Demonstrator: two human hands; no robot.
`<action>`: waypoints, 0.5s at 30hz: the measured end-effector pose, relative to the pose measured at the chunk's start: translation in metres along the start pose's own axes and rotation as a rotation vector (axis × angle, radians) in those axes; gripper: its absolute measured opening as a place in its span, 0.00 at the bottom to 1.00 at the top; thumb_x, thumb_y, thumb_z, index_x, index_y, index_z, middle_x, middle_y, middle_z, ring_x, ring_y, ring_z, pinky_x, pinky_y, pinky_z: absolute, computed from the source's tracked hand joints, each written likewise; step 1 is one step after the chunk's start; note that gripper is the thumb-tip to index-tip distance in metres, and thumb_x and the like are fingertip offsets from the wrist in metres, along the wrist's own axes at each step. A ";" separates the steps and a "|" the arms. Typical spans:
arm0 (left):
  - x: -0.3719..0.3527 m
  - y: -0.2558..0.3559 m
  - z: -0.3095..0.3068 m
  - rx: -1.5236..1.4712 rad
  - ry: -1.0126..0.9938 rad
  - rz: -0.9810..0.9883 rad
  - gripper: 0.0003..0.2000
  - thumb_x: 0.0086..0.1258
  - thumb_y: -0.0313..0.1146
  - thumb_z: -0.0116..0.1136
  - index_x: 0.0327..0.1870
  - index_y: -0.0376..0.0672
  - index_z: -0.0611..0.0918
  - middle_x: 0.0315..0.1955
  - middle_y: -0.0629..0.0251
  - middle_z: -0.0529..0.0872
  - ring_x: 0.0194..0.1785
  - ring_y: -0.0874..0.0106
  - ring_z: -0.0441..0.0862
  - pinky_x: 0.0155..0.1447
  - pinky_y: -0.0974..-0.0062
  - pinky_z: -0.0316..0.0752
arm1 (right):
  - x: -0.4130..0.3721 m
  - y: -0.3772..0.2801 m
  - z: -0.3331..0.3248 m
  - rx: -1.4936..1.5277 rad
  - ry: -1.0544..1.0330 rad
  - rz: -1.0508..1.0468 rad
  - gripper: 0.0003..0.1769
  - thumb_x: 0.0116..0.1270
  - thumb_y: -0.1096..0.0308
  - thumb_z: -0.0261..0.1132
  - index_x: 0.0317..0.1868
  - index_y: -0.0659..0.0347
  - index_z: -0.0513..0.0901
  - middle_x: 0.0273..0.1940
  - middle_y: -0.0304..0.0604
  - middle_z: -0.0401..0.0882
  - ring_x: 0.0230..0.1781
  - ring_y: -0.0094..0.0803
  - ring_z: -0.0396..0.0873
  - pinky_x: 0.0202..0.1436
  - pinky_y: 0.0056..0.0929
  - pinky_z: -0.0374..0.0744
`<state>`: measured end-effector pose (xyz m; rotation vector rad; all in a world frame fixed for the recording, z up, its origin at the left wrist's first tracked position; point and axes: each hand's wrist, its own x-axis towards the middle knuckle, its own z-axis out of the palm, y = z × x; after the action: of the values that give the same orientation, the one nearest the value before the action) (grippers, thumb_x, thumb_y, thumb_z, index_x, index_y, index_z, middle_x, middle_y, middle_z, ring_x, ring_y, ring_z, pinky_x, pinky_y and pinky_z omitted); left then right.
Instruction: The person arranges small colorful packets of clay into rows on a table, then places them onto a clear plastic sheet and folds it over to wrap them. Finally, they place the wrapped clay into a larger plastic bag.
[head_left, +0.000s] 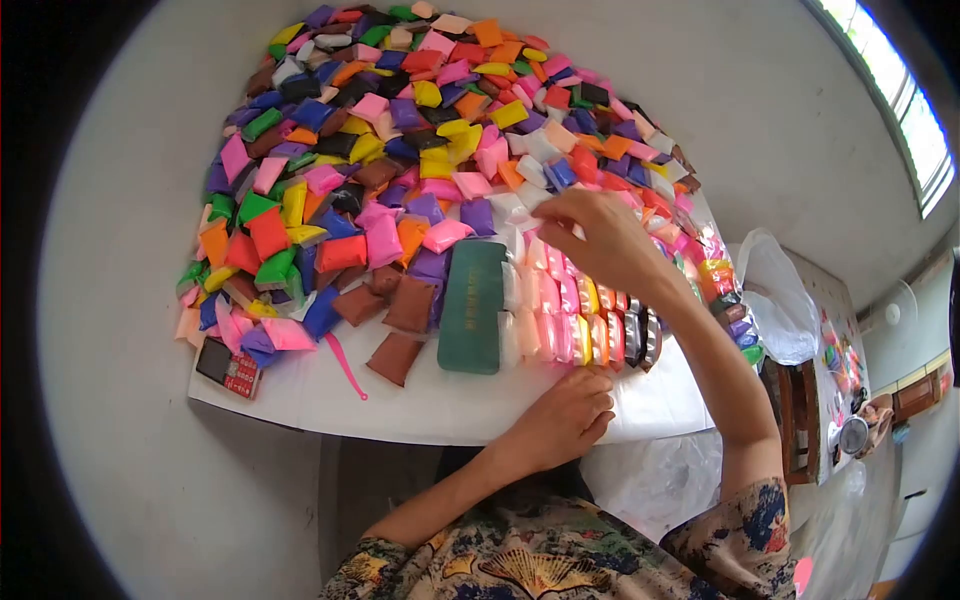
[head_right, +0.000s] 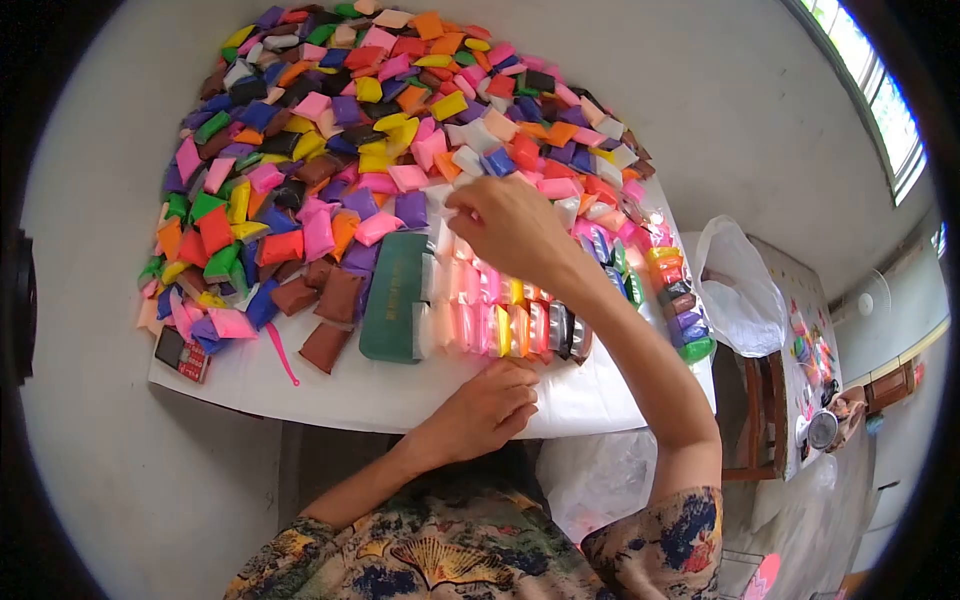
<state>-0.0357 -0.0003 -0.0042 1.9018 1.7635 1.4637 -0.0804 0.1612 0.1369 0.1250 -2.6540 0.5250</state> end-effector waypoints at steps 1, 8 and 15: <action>-0.001 -0.002 0.001 -0.025 0.015 0.014 0.07 0.68 0.26 0.60 0.41 0.32 0.81 0.49 0.52 0.81 0.58 0.54 0.76 0.64 0.60 0.71 | 0.020 0.006 0.008 -0.056 -0.097 0.026 0.12 0.64 0.65 0.66 0.43 0.64 0.86 0.39 0.53 0.85 0.38 0.49 0.84 0.44 0.44 0.79; 0.000 -0.001 -0.002 -0.008 0.025 0.029 0.07 0.69 0.27 0.60 0.42 0.32 0.81 0.50 0.50 0.81 0.59 0.53 0.76 0.66 0.60 0.71 | 0.106 0.048 0.106 -0.379 -0.457 -0.057 0.22 0.58 0.69 0.66 0.55 0.57 0.85 0.51 0.51 0.85 0.55 0.48 0.82 0.56 0.44 0.80; 0.001 -0.002 0.001 -0.005 0.018 0.023 0.09 0.70 0.28 0.59 0.44 0.31 0.81 0.51 0.49 0.81 0.60 0.52 0.77 0.67 0.60 0.71 | 0.128 0.055 0.123 -0.454 -0.576 -0.064 0.32 0.47 0.63 0.76 0.57 0.53 0.84 0.52 0.48 0.85 0.56 0.47 0.82 0.56 0.46 0.80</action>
<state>-0.0367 0.0016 -0.0057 1.9190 1.7491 1.4969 -0.2535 0.1648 0.0700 0.2521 -3.2325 -0.1787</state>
